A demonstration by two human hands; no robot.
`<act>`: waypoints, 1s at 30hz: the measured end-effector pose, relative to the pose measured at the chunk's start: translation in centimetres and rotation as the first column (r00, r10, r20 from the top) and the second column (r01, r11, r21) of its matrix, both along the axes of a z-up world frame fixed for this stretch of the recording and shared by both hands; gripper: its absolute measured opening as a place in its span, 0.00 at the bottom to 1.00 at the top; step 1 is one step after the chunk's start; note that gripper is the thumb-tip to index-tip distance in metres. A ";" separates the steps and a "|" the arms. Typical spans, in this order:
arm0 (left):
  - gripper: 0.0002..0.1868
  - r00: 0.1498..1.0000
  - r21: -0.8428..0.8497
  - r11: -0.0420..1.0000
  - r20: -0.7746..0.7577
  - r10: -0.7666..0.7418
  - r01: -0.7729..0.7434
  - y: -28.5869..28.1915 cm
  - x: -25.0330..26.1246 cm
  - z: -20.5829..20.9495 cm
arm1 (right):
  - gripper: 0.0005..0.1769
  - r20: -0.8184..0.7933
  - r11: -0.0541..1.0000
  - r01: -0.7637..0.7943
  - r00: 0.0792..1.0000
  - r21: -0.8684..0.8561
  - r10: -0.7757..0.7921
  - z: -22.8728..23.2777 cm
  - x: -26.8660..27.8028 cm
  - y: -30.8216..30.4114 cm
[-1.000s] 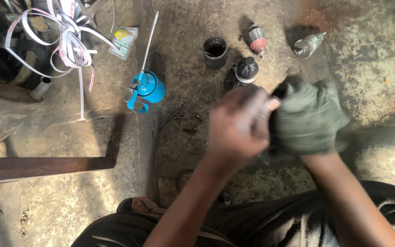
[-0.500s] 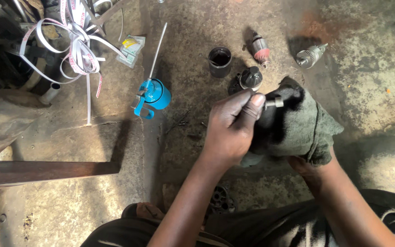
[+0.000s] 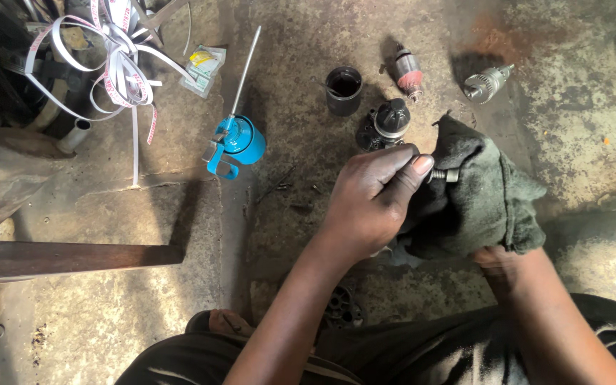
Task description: The person sits on the floor and cleans various mechanical parts, including a cylindrical component and small metal pieces, using a dark cloth. They also use a blue oil can to apply lubricant to the parts and wipe them down.
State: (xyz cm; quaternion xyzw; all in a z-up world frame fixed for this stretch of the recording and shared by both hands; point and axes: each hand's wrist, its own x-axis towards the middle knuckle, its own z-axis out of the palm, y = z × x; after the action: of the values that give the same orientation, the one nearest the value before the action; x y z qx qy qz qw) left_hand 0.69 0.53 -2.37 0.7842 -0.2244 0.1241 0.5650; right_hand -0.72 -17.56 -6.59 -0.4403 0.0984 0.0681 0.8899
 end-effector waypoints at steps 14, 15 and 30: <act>0.15 0.815 0.957 0.290 -0.168 0.555 -0.001 7.9 6.0 -7.6 | 0.17 0.292 0.911 0.384 0.898 -0.149 -0.331 -3.8 2.3 -8.9; 0.15 0.825 0.962 0.270 -0.188 0.533 0.045 8.2 6.3 -8.5 | 0.16 0.294 0.906 0.401 0.889 -0.132 -0.351 -4.1 2.4 -10.0; 0.23 0.741 0.647 0.540 0.056 0.670 -0.538 3.8 22.2 -11.6 | 0.15 0.150 0.855 0.500 0.843 0.136 -0.517 -5.6 2.6 -14.1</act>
State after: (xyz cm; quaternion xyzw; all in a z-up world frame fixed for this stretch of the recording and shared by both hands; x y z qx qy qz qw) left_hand 22.91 4.35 -13.93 0.9612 0.0907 0.1514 0.2119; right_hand 1.86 -31.67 -12.23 -0.3614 0.1268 -0.2063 0.9004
